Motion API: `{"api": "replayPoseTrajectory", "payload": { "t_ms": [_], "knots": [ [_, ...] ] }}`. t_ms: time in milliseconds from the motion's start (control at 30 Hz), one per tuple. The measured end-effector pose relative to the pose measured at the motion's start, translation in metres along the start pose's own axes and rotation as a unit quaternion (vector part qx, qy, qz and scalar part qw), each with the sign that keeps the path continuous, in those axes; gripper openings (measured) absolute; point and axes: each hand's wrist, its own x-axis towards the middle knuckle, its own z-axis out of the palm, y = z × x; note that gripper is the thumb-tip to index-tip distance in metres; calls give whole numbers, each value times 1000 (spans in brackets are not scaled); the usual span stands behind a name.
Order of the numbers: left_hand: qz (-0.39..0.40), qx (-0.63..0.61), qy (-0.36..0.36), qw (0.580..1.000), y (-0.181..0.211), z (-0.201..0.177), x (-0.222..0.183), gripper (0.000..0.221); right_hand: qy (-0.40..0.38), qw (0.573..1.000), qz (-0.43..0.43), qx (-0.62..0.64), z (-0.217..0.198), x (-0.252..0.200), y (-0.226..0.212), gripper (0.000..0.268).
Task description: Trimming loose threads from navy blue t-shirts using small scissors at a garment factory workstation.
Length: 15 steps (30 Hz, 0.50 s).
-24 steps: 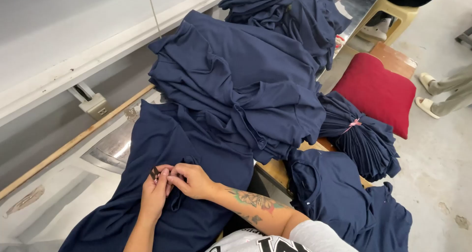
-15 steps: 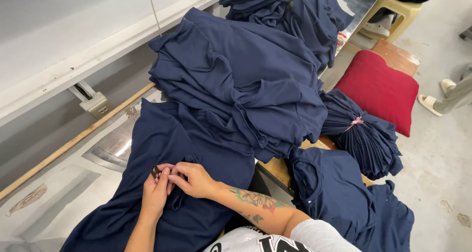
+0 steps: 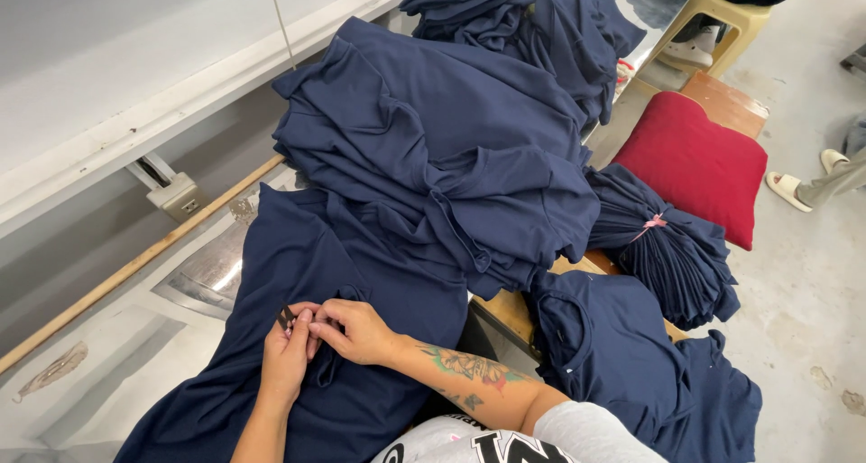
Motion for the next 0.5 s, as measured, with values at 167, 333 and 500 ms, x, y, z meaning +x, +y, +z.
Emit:
{"api": "replayPoseTrajectory", "payload": {
  "t_ms": [167, 333, 500],
  "knots": [
    [2, 3, 0, 1000, 4, 1, -2, 22, 3, 1000, -4, 1, 0, -1, 0, 23],
    [-5, 25, 7, 1000, 7, 1, -2, 25, 1, 1000, 5, 9, 0, -1, 0, 24],
    [14, 27, -1, 1000, 11, 2, 0, 26, 2, 1000, -7, -12, 0, 1, 4, 24]
  ]
}}
